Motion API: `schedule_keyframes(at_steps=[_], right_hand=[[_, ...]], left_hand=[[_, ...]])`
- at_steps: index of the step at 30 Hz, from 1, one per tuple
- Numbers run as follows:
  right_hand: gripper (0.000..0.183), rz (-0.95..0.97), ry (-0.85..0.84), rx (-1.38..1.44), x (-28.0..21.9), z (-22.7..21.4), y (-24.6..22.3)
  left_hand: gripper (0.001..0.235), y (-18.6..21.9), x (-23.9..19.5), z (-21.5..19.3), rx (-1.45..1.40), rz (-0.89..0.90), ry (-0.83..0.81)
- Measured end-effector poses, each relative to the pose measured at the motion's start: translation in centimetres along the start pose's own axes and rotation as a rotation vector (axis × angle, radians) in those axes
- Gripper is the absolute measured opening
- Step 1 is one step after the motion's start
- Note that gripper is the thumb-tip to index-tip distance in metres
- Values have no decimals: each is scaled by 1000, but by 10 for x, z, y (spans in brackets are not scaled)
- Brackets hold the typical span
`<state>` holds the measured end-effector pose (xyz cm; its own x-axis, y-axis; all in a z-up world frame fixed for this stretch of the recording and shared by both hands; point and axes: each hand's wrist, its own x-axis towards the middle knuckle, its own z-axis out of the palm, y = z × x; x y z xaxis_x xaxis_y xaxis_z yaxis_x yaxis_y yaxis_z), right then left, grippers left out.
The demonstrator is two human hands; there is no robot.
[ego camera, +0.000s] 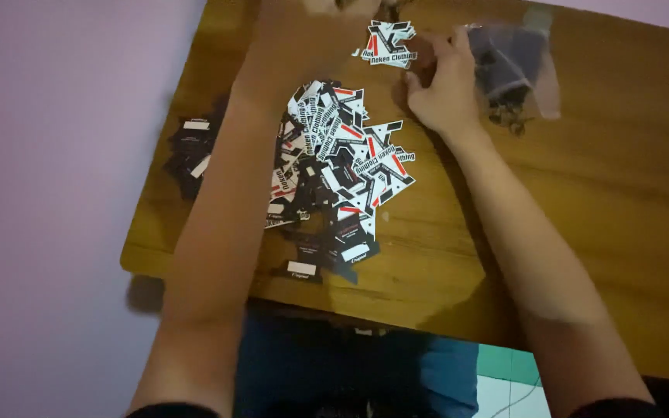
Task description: The person repeatedly picks up small rectangular tags and thin metal fasteners from a wooden table, threads the fasteners through holes in the tags, and places the assembled units into a growing pile. The person handles the items one at a time, occasionally adjusting the pile of finished tags.
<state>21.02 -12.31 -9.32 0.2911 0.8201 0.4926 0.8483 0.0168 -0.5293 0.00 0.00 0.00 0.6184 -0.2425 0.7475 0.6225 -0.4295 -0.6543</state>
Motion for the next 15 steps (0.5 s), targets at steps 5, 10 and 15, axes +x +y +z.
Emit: schedule_keyframes(at_steps=[5, 10, 15], right_hand=[[52, -101, -42, 19, -28, -26, -24], [31, -348, -94, -20, -85, -37, -57], [26, -438, -318, -50, -119, -50, -110]], left_hand=[[15, -8, -15, -61, -1451, -486, -352], [20, -15, -78, -107, -1466, -336, -805], [32, -7, -101, -135, -1489, -278, -717]])
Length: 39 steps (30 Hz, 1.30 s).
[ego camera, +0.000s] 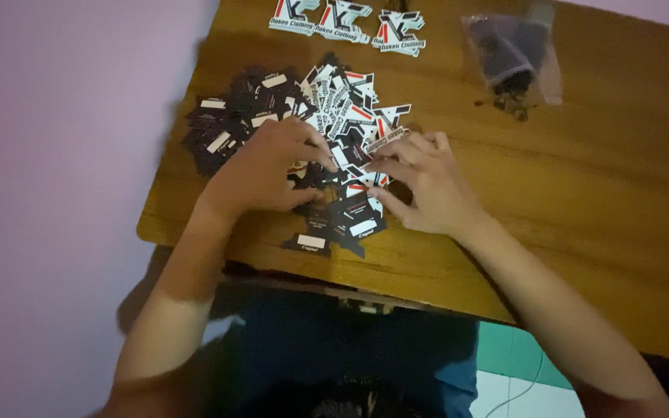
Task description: The person repeatedly picks up small rectangular tags and thin metal fasteners from a wooden table, threads the fasteners through holes in the tags, and places the assembled units into a growing pile. The person handles the items one at a time, occasionally adjusting the pile of finished tags.
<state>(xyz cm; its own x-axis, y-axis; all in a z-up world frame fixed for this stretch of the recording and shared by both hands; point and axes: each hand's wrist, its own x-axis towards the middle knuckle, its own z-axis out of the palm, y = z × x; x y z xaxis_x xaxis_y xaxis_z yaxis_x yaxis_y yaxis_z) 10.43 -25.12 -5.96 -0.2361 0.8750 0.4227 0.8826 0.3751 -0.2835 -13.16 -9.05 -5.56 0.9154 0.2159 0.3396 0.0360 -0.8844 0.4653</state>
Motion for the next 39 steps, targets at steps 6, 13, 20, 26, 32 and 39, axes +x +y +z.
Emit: schedule_keyframes(at_steps=[6, 13, 20, 26, 32, 39], right_hand=[[27, -29, -7, -133, -4, -2, 5], [43, 30, -12, -21, -16, -7, 18], [37, 28, 32, -58, -25, -10, 42], [25, -20, 43, -136, -18, -12, 45], [10, -156, 282, -236, -8, -9, 46], [15, 72, 564, -23, -25, 12, 48]], left_hand=[[27, -3, 20, 3, 145, -49, -117], [17, -26, 80, 32, -5, 98, 89], [15, -21, 108, 36, -38, 149, 32], [17, -26, 102, 48, -17, 224, 179], [57, -18, 106, 40, -47, 238, 102], [49, 4, 109, 51, -74, 259, 176]])
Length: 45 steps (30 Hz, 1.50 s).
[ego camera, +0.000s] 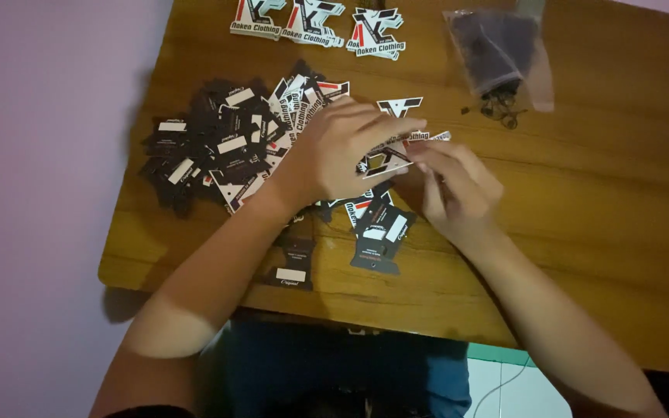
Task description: The person repeatedly picks up small rectangular tags and thin metal fasteners from a wooden table, threads the fasteners through holes in the tags, and places the assembled units into a growing pile. The person handles the items one at a time, occasionally adjusting the pile of finished tags.
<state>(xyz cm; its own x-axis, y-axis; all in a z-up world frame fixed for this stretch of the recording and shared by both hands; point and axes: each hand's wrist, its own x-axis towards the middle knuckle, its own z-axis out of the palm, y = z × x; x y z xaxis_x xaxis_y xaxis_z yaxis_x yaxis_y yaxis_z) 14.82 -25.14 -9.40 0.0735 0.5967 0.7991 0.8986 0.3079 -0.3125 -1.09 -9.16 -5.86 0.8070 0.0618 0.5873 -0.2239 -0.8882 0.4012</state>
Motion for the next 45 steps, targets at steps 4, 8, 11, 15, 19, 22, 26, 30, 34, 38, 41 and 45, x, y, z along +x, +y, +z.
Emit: schedule_keyframes(at_steps=[4, 8, 11, 15, 19, 22, 26, 30, 34, 38, 41, 45], right_hand=[[14, -20, 40, 76, 15, -3, -14], [17, -80, -119, 104, 29, -13, -45], [20, -200, -343, 75, 25, -4, -61], [23, -204, -517, 43, 24, -3, -76], [16, -206, -544, -26, 17, 2, -79], [14, -194, -561, -42, 21, 5, -78], [16, -255, -560, -110, 15, 9, -80], [11, -107, -501, 134, 17, 4, -72], [8, 9, -343, 395, 7, 2, -60], [5, 159, -183, 543, -7, -1, -34], [5, 245, -122, 577, -6, -6, -17], [4, 407, -106, 575, 6, -16, -12]], left_hand=[[20, -10, -4, 5, 25, 66, 96], [14, -22, -10, -1, 173, 91, 197], [22, -22, -10, -13, 296, 51, 210], [33, -17, -10, -12, 272, -31, 184], [24, -8, -6, -10, 221, 19, 205], [22, -11, 1, -11, 235, 31, 189], [18, -8, -1, -10, 167, 4, 212], [13, 1, 2, -17, -141, -144, 158], [7, 9, 5, -24, -446, -268, 146], [13, -3, -6, -7, -686, -412, 28], [21, 6, -7, -5, -748, -376, -31], [16, 26, 5, -11, -751, -354, -54]])
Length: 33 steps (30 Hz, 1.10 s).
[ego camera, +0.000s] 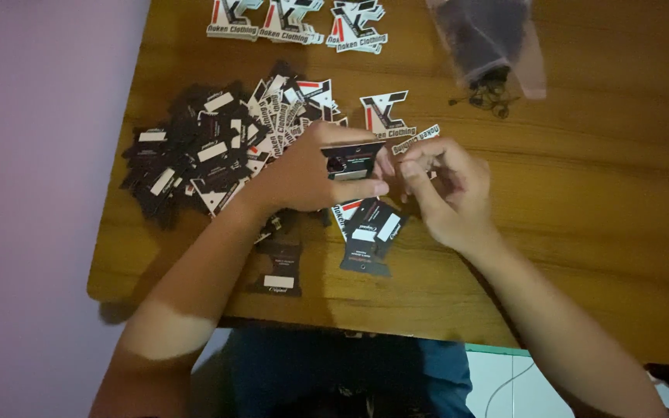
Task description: The person repeatedly picks up small rectangular tags and thin metal fasteners from a wooden table, threads the fasteners through holes in the tags, and places the assembled units into a growing pile. The person handles the items one at a time, occasionally adjusting the pile of finished tags.
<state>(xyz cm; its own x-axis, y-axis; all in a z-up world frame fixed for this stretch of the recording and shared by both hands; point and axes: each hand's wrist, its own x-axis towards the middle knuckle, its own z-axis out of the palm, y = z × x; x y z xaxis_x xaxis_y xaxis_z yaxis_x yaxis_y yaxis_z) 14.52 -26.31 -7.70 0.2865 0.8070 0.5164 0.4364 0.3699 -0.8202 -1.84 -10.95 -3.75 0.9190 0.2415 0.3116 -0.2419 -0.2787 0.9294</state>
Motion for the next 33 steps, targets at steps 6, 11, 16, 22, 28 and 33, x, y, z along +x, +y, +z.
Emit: schedule_keyframes(at_steps=[6, 11, 16, 22, 28, 33], right_hand=[[3, 42, 24, -9, 7, 0, 15], [2, 26, 28, -37, 8, 1, 16], [3, 6, 37, -58, 14, -1, 7], [3, 42, -2, -36, 14, 1, 1], [7, 131, 22, 10, 8, -12, 23], [18, 40, -15, -308, 16, -25, 47]], left_hand=[[32, -8, 8, 2, 97, 56, 146], [7, -19, 5, 11, 117, 68, 116], [4, -13, 8, 12, 111, 105, 151], [8, -14, 5, 15, 96, 122, 127], [9, -27, -1, 11, -26, 39, 101], [16, -22, -1, -11, -83, 169, 376]])
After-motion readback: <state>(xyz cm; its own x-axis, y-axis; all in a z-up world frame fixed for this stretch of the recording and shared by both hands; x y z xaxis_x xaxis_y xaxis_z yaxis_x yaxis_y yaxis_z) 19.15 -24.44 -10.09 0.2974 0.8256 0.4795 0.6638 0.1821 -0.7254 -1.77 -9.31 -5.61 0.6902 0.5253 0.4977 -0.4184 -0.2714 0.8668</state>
